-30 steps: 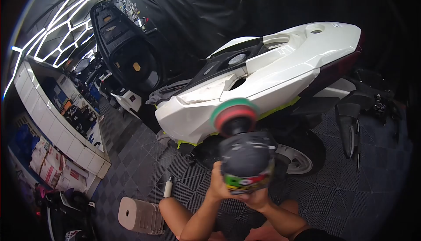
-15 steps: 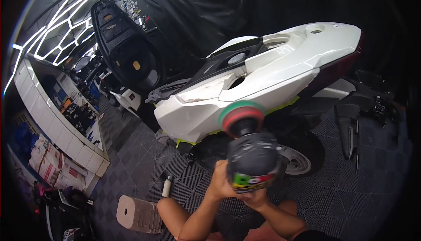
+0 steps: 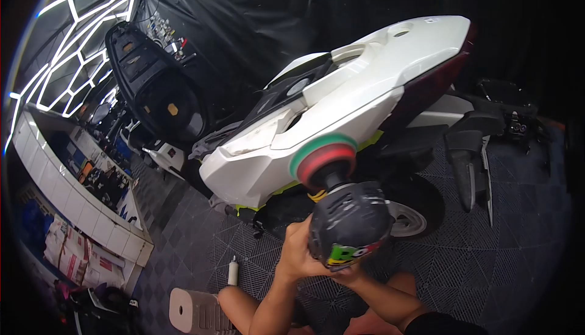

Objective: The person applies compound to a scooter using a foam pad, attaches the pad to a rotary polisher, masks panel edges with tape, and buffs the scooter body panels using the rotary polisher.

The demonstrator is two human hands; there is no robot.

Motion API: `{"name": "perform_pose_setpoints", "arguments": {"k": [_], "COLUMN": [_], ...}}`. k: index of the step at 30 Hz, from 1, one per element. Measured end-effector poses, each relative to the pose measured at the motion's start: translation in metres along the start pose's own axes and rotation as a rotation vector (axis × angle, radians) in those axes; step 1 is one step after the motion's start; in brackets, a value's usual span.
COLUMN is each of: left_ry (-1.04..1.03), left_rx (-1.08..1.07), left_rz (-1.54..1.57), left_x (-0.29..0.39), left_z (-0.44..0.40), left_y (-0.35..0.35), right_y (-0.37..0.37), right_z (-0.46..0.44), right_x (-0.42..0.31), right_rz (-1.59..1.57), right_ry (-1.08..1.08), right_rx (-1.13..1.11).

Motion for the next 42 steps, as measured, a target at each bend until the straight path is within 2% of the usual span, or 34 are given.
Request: {"name": "perform_pose_setpoints", "arguments": {"k": [3,4,7,10,13,16,18,20,23,24,26,28,31,42], "left_ry": [0.038,-0.026,0.061,0.030,0.174,0.081,0.034,0.013,0.261,0.140,0.138,0.083,0.114,0.167], "left_rx": [0.104,0.136,-0.038,0.165,0.326,0.234,0.131,0.113,0.240,0.179,0.071,-0.008,-0.030,-0.074], "left_rz": [0.152,0.124,0.033,0.157,0.331,0.160,0.051,-0.007,0.219,0.111,-0.045,-0.206,-0.343,-0.381], "left_x": [-0.007,-0.002,0.012,0.003,-0.006,0.002,0.016,0.022,0.008,0.008,0.017,0.029,0.047,0.050], "left_z": [0.011,0.005,-0.019,-0.002,0.025,0.011,-0.011,-0.015,0.016,0.014,0.003,-0.010,-0.027,-0.024], "left_y": [-0.005,-0.006,-0.014,-0.015,-0.017,-0.014,-0.013,-0.017,-0.023,-0.022,-0.024,-0.026,-0.032,-0.031], "right_y": [0.004,0.008,0.006,0.012,0.010,0.014,0.018,0.017,0.016,0.014,0.009,0.007,0.009,-0.003], "right_z": [-0.002,0.000,0.009,0.002,0.000,-0.003,0.001,-0.001,0.000,0.001,0.005,0.002,-0.003,0.007], "right_x": [-0.035,-0.040,-0.007,-0.039,-0.056,-0.076,-0.067,-0.067,-0.069,-0.061,-0.038,-0.020,-0.016,-0.022], "right_rz": [0.107,0.189,-0.332,-0.139,-0.004,0.112,-0.070,-0.076,-0.192,-0.279,-0.424,-0.453,-0.494,-0.573], "right_ry": [0.180,0.221,-0.091,0.060,0.135,0.301,0.221,0.197,0.170,0.138,0.098,0.068,0.054,-0.005], "right_rx": [0.034,0.070,0.026,0.019,0.029,0.065,0.151,0.070,0.015,0.006,-0.011,-0.043,-0.064,-0.124]}}
Point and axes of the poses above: each hand's wrist, its own z-axis away from the middle knuckle, its own y-axis out of the back of the hand, x = y × z, the point moved 5 cm from there along -z, towards the middle knuckle, and after that the axes turned 12 degrees about -y, right-handed, at the moved point
